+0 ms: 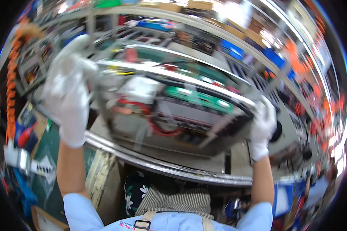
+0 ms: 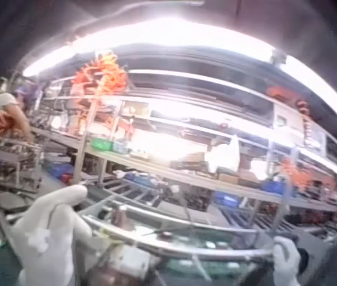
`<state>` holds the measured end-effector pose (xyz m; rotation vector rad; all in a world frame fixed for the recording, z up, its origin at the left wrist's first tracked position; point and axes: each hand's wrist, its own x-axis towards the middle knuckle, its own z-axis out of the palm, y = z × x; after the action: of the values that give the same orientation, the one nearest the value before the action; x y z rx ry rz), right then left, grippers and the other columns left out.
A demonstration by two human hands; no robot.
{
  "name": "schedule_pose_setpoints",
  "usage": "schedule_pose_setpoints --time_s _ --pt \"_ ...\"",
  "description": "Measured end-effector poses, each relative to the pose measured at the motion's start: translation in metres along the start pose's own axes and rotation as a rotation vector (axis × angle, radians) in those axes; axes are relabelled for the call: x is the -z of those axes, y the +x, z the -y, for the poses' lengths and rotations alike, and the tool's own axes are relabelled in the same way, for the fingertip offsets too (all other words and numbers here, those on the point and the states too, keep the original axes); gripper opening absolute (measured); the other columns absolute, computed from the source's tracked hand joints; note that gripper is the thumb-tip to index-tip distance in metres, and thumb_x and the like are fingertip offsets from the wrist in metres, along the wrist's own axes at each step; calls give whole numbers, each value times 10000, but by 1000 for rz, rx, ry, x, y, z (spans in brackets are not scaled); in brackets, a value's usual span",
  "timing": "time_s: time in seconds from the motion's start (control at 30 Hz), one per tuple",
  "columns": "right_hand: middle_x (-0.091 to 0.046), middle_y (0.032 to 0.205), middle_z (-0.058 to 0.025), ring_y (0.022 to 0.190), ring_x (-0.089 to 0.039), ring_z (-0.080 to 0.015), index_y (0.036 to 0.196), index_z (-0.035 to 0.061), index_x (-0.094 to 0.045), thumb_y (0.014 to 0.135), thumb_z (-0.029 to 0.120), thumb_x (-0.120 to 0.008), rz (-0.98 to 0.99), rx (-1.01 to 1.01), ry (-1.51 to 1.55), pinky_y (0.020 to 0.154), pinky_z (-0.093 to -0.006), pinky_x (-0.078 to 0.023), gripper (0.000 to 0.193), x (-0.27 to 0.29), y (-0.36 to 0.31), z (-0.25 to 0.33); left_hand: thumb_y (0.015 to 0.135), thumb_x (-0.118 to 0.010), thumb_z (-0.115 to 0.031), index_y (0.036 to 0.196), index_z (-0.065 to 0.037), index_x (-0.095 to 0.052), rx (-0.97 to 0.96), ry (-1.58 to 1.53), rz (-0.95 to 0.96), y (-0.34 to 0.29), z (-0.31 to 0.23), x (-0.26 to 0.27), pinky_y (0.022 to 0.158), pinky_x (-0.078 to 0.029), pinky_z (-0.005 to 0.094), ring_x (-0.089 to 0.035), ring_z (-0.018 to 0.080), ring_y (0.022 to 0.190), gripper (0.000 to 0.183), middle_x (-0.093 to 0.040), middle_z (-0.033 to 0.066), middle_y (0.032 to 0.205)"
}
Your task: The person assembles an electronic device on a factory assembly line. They connect various colored wires to a circuit board, secure them with zip ties, and route cables through the device's frame. The person also handles a black cable and a bundle of red wires, organizing them within the unit.
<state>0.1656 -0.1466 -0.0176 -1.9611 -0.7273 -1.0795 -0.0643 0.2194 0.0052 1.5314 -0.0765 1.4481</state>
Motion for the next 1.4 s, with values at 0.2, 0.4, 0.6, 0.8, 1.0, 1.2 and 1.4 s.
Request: schedule_pose_setpoints --time_s 0.2,0.4,0.6,0.8,1.0,1.2,1.4 --pt "-587 1157 -240 1055 -583 -393 1263 -33 -495 806 340 -708 110 138 131 924 -459 -451 627 -28 2 68 888 -563 -41 1227 14 -594 -511 217 435 -8 -42 -143 680 -529 339 -679 250 781 345 -697 144 971" --pt "-526 1326 -186 1222 -520 -330 1247 41 -571 723 244 -762 581 448 379 1063 -486 -387 594 28 -112 14 821 -601 -14 1172 -10 -634 -565 625 835 -34 -76 -223 724 -532 354 -673 295 788 352 -676 172 934" --pt "-677 1051 -165 978 -638 -335 1039 32 -665 837 145 -669 269 -219 -181 901 -433 -491 232 141 -182 -139 860 -587 -207 1055 -96 -662 -456 1464 1341 -79 13 -265 600 -529 370 -697 263 755 236 -692 120 851" --pt "-644 1179 -189 1086 -618 -313 1209 -20 -601 882 199 -670 -34 -552 -120 964 -390 -462 400 212 -180 -175 844 -620 -237 872 -143 -761 -259 1751 1744 -98 88 -243 680 -551 381 -718 241 876 171 -738 76 914" --pt "-542 1259 -226 1160 -541 -308 1392 -41 -331 848 205 -719 -28 -644 261 1002 -387 -418 712 158 -117 -158 888 -594 -253 1059 -119 -695 -339 1623 1338 -72 100 -180 658 -545 406 -702 287 795 240 -714 109 891" --pt "-479 1276 -266 1161 -504 -371 1368 -83 -295 786 232 -771 -64 -587 222 1021 -421 -383 815 130 -132 -153 890 -612 -207 1084 -100 -653 -294 865 1139 -120 34 -209 695 -540 403 -676 325 790 225 -694 140 880" --pt "-155 1533 -310 1438 -187 -397 1500 -69 -32 851 305 -697 131 -505 278 1175 -405 -166 1002 103 -137 -109 1002 -517 -318 1194 11 -597 505 -5 1088 -165 -38 -285 600 -501 246 -625 120 639 389 -704 119 851"
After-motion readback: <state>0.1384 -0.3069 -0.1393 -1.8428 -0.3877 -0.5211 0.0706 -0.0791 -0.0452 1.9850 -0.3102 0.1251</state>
